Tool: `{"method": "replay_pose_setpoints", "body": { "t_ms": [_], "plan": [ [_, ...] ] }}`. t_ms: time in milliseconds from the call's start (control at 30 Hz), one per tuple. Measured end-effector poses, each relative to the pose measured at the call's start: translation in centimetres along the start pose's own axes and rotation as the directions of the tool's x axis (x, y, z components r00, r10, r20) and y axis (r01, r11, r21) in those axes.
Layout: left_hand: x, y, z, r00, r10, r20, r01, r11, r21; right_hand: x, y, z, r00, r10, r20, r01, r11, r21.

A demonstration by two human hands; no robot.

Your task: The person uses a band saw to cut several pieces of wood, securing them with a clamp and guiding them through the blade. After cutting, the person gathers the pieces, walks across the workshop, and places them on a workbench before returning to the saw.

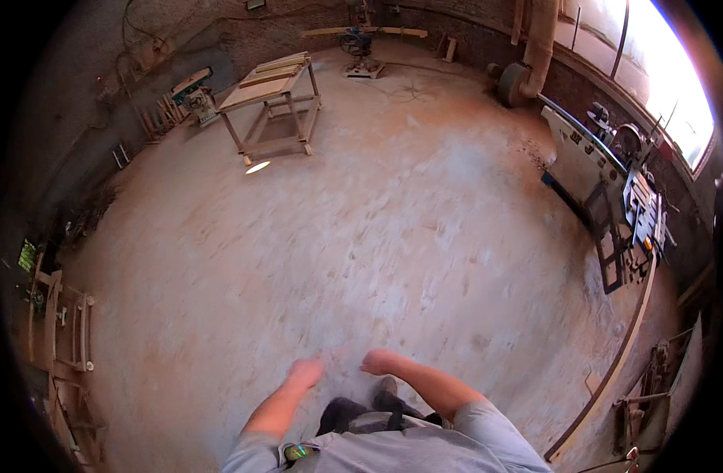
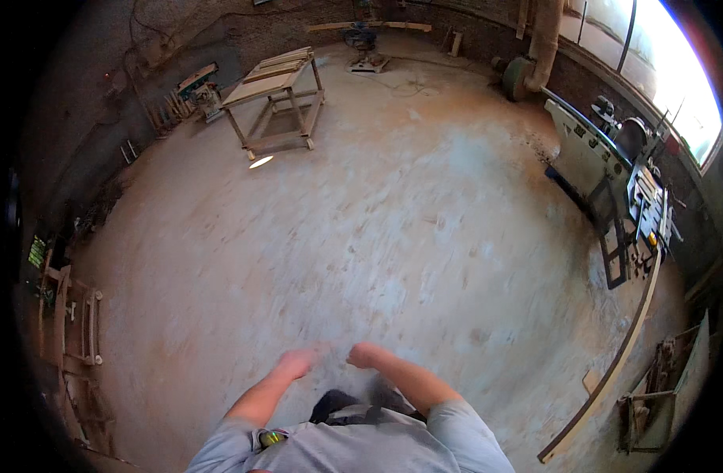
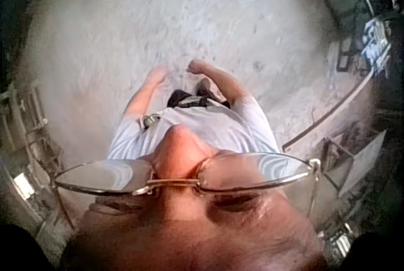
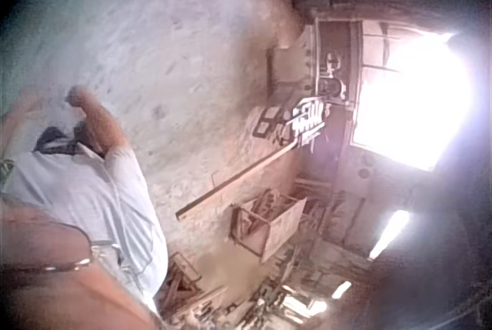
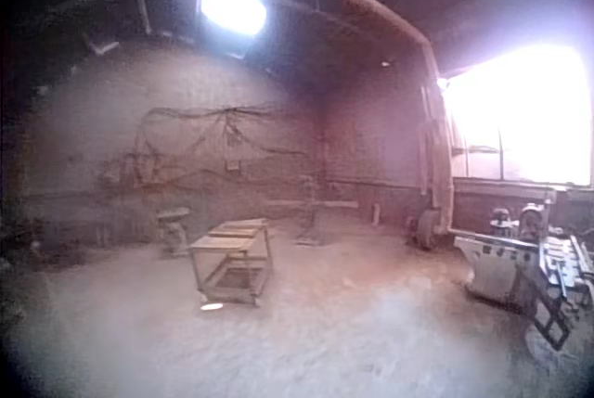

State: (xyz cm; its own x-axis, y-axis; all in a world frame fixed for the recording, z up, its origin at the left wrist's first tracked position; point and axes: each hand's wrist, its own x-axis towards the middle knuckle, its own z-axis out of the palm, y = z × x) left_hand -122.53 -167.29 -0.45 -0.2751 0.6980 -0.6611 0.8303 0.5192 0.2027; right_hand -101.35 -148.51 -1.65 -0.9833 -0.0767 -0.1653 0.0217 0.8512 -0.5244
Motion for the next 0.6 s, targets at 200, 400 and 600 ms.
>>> {"method": "replay_pose_setpoints", "body": {
  "t_ms": [200,400,600],
  "plan": [
    [-0.4,-20.3,7.8,1.000,0.002,-0.002,-0.002,0.998,0.062,-9.1,23.7,0.9,0.834,0.515,-0.198,-0.488,0.856,0.169],
    [11.3,-19.4,1.6,0.985,-0.079,0.154,0.106,0.978,-0.179,-15.1,26.3,-7.5,-0.045,0.929,0.368,-0.040,-0.370,0.928],
    [32.9,-15.4,-21.1,0.998,0.049,-0.033,-0.058,0.926,-0.374,-17.0,28.5,-4.0,0.159,0.976,0.150,-0.860,0.062,0.506]
  ]
}}
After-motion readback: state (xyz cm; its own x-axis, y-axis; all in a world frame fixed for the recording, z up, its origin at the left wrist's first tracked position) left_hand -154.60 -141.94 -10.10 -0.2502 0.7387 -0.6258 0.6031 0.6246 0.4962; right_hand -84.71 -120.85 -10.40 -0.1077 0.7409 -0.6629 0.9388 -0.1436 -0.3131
